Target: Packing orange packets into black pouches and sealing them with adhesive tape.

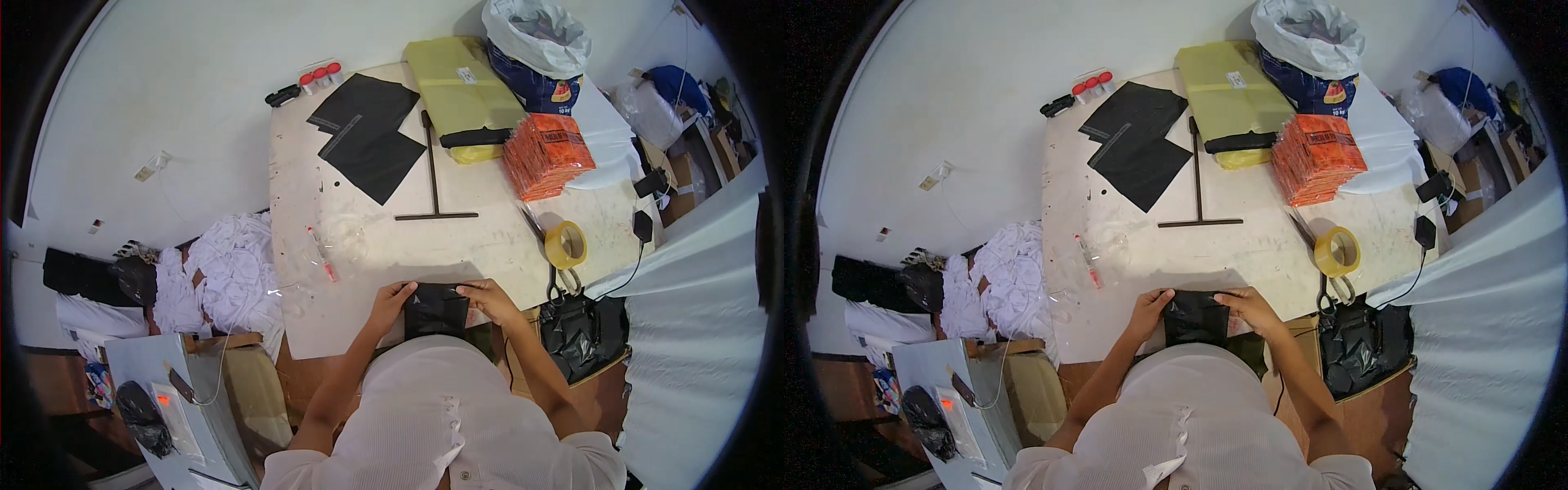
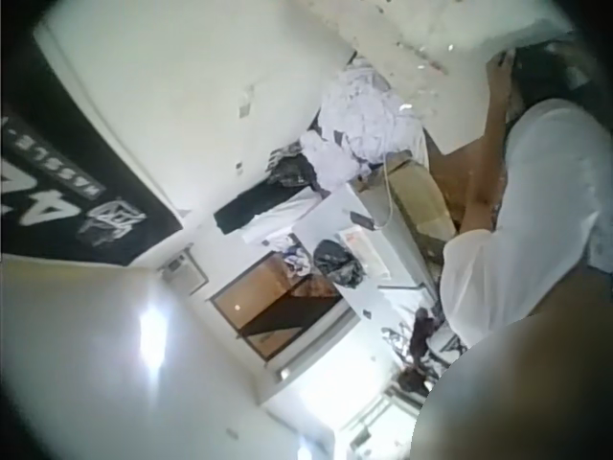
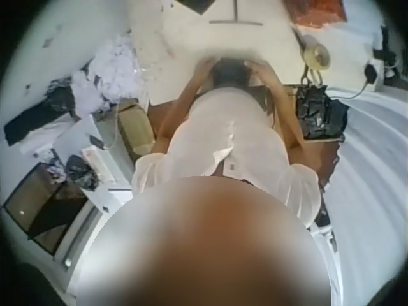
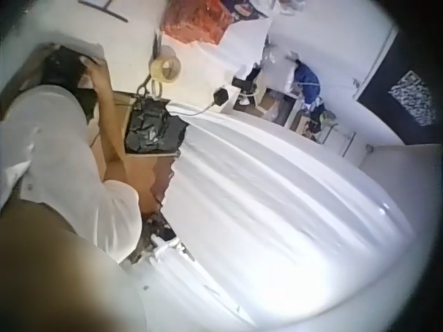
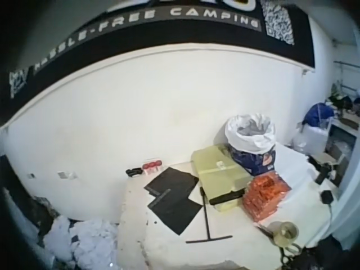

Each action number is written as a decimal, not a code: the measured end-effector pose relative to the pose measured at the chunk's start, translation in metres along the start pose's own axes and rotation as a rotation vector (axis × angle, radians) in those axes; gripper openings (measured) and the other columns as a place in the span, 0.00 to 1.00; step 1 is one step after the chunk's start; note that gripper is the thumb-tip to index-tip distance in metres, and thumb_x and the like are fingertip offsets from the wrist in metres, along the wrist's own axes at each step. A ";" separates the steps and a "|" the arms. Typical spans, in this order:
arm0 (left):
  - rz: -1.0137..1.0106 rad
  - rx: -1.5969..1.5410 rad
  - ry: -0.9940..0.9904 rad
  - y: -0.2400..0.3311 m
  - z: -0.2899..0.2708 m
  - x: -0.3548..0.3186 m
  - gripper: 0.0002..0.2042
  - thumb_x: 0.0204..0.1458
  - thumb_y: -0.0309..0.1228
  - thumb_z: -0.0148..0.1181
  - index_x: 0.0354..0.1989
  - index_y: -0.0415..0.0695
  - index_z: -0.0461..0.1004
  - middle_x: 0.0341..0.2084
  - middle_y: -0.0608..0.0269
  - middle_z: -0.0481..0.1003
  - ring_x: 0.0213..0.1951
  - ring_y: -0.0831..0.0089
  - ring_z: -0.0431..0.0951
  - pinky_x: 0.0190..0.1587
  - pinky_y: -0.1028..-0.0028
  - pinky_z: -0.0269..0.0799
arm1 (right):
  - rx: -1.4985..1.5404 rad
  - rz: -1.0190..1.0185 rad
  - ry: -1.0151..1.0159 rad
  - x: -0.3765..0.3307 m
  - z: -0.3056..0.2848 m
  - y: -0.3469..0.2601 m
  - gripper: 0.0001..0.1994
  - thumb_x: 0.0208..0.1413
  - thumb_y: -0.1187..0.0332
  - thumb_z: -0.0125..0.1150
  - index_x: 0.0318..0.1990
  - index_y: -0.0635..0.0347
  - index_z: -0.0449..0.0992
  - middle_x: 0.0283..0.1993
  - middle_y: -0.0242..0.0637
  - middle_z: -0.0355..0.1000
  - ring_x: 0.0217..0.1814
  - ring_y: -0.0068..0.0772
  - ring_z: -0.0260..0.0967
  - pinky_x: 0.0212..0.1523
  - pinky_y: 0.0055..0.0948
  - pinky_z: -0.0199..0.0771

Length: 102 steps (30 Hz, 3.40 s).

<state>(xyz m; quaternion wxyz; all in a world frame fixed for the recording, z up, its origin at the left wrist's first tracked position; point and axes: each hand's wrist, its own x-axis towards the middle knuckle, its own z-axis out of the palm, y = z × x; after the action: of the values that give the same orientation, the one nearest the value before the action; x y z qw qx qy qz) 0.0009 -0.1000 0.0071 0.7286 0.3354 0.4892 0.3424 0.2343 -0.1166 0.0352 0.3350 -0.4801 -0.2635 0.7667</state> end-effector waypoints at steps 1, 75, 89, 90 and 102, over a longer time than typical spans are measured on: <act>0.002 -0.001 0.000 -0.002 -0.001 0.002 0.13 0.53 0.36 0.54 0.36 0.36 0.75 0.24 0.73 0.72 0.26 0.85 0.68 0.30 0.83 0.64 | 0.028 -0.015 0.009 0.001 0.000 0.001 0.14 0.52 0.69 0.57 0.43 0.70 0.72 0.36 0.37 0.74 0.33 0.22 0.71 0.36 0.17 0.69; -0.027 -0.035 -0.074 0.042 0.017 -0.013 0.14 0.44 0.34 0.64 0.36 0.38 0.75 0.31 0.64 0.75 0.34 0.78 0.72 0.38 0.78 0.66 | 0.170 -0.045 0.050 0.005 0.023 -0.014 0.11 0.43 0.77 0.61 0.36 0.71 0.74 0.32 0.40 0.74 0.32 0.29 0.71 0.37 0.24 0.70; -0.108 -0.092 -0.125 0.036 0.006 -0.011 0.14 0.47 0.35 0.61 0.35 0.36 0.75 0.29 0.65 0.75 0.32 0.80 0.73 0.36 0.80 0.66 | 0.132 0.141 0.014 0.010 -0.001 -0.001 0.09 0.47 0.73 0.59 0.34 0.70 0.73 0.31 0.39 0.73 0.30 0.26 0.71 0.34 0.22 0.70; -0.133 -0.127 -0.145 0.035 0.003 -0.012 0.14 0.48 0.36 0.60 0.34 0.36 0.75 0.30 0.65 0.75 0.32 0.80 0.73 0.36 0.80 0.67 | 0.169 0.123 -0.019 0.011 0.000 -0.001 0.09 0.48 0.72 0.59 0.34 0.69 0.72 0.30 0.39 0.73 0.29 0.25 0.71 0.33 0.22 0.70; -0.096 0.005 -0.127 0.036 -0.017 0.000 0.10 0.51 0.30 0.56 0.38 0.36 0.75 0.32 0.65 0.75 0.33 0.78 0.73 0.39 0.76 0.71 | 0.126 0.079 -0.178 0.011 -0.011 -0.012 0.12 0.54 0.72 0.53 0.43 0.71 0.70 0.37 0.39 0.73 0.38 0.26 0.71 0.44 0.23 0.70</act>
<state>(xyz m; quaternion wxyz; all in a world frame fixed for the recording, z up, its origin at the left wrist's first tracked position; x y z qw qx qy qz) -0.0214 -0.0783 0.0317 0.7731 0.3343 0.4582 0.2840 0.2445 -0.1000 0.0332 0.3095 -0.3980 -0.2243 0.8340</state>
